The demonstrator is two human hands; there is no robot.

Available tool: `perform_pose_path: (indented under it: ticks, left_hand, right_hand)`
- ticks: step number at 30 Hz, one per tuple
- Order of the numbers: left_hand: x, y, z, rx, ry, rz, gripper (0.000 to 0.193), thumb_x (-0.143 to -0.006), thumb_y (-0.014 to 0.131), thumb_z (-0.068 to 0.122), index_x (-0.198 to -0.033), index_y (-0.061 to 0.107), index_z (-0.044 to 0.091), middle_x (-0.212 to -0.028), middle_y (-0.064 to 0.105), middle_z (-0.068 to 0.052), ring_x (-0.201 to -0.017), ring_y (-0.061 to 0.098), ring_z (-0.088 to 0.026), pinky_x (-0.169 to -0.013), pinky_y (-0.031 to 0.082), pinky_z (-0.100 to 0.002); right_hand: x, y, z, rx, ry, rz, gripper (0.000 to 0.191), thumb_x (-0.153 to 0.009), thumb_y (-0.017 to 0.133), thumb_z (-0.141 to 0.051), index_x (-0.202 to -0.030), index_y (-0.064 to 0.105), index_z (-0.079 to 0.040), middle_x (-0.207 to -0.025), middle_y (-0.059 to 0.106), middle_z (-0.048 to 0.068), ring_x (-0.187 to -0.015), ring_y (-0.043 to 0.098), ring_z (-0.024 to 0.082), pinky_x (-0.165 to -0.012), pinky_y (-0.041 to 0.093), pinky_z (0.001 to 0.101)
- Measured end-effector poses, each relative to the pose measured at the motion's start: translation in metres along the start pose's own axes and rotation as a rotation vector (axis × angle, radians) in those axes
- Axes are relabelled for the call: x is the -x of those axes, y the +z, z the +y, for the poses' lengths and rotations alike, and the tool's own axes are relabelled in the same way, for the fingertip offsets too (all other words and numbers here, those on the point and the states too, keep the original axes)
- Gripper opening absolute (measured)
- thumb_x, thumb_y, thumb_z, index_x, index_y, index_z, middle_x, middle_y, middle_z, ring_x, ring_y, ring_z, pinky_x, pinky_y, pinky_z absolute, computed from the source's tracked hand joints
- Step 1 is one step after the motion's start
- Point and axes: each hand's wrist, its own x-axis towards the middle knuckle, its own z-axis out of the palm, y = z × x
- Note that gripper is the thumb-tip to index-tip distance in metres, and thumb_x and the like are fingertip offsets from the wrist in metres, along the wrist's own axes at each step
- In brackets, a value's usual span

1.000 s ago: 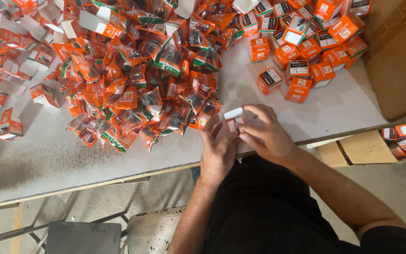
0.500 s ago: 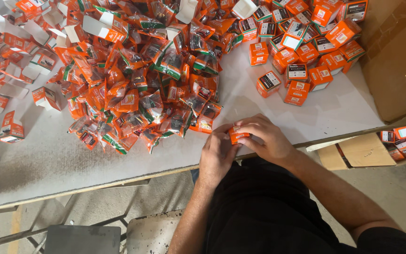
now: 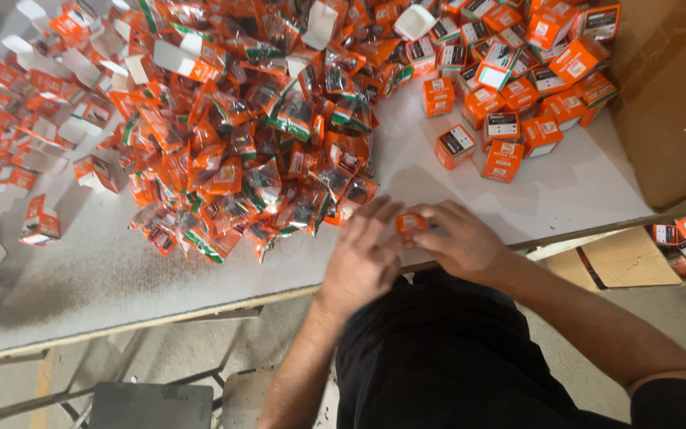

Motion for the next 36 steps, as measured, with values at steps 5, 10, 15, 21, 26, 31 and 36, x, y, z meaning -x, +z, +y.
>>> perform_pose_path:
  ticks: [5, 10, 15, 21, 26, 31, 36]
  left_hand:
    - [-0.055, -0.037, -0.107, -0.405, -0.107, 0.021, 0.025, -0.083, 0.07, 0.004, -0.107, 0.064, 0.006, -0.138, 0.06, -0.018, -0.121, 0.059, -0.038, -0.103, 0.053, -0.052]
    - [-0.124, -0.038, -0.203, -0.593, 0.002, 0.176, 0.029, -0.088, 0.068, 0.007, -0.115, 0.072, 0.017, -0.134, 0.057, -0.012, -0.125, 0.053, -0.036, -0.096, 0.053, -0.05]
    - [-0.139, -0.021, -0.208, -0.615, -0.02, 0.108, 0.007, -0.102, 0.07, 0.014, -0.109, 0.069, 0.014, -0.137, 0.054, -0.005, -0.137, 0.053, -0.03, -0.107, 0.054, -0.048]
    - [-0.14, -0.021, -0.207, -0.553, 0.07, -0.193, 0.048, -0.073, 0.07, 0.007, -0.117, 0.078, 0.026, -0.142, 0.053, -0.007, -0.133, 0.05, -0.031, -0.101, 0.051, -0.053]
    - [-0.142, -0.016, -0.218, -0.56, 0.081, -0.116, 0.03, -0.083, 0.074, 0.011, -0.109, 0.077, 0.024, -0.133, 0.058, -0.008, -0.124, 0.055, -0.032, -0.094, 0.053, -0.051]
    - [-0.153, -0.038, -0.185, -0.496, 0.1, 0.115, 0.022, -0.085, 0.076, 0.018, -0.105, 0.072, 0.009, -0.101, 0.064, -0.008, -0.107, 0.063, -0.032, -0.086, 0.055, -0.047]
    - [-0.093, -0.046, -0.075, -0.334, 0.113, 0.052, 0.025, -0.085, 0.069, 0.009, -0.109, 0.067, 0.006, -0.096, 0.064, -0.01, -0.094, 0.064, -0.031, -0.079, 0.055, -0.043]
  right_hand:
    - [-0.005, -0.065, 0.06, 0.33, 0.258, 0.406, 0.019, -0.101, 0.074, -0.005, -0.118, 0.067, -0.003, -0.135, 0.064, 0.018, -0.117, 0.061, 0.038, -0.099, 0.049, 0.0496]
    - [-0.055, -0.069, 0.089, 0.195, 0.309, 0.546, 0.014, -0.107, 0.071, -0.003, -0.119, 0.065, 0.001, -0.127, 0.066, 0.018, -0.118, 0.063, 0.034, -0.104, 0.052, 0.043]
    - [-0.119, 0.041, 0.038, -0.038, 0.037, 0.14, 0.045, -0.091, 0.077, -0.04, -0.121, 0.068, -0.007, -0.115, 0.068, 0.014, -0.105, 0.065, 0.036, -0.091, 0.051, 0.0473]
    - [-0.154, 0.083, 0.0, 0.254, 0.016, -0.009, 0.041, -0.074, 0.077, -0.027, -0.109, 0.066, -0.01, -0.11, 0.062, 0.017, -0.103, 0.059, 0.04, -0.088, 0.048, 0.0516]
    - [-0.107, 0.038, 0.005, -0.142, -0.018, 0.179, 0.045, -0.083, 0.065, 0.0, -0.126, 0.061, -0.009, -0.123, 0.061, 0.014, -0.118, 0.059, 0.035, -0.104, 0.048, 0.0464]
    - [-0.034, -0.002, -0.006, 0.006, 0.134, -0.124, 0.055, -0.077, 0.068, -0.006, -0.132, 0.062, -0.006, -0.106, 0.06, 0.012, -0.103, 0.057, 0.034, -0.092, 0.045, 0.0483]
    - [-0.004, 0.005, -0.01, 0.086, 0.168, 0.046, 0.039, -0.075, 0.076, -0.028, -0.109, 0.062, -0.015, -0.113, 0.059, 0.011, -0.111, 0.057, 0.035, -0.095, 0.043, 0.0483]
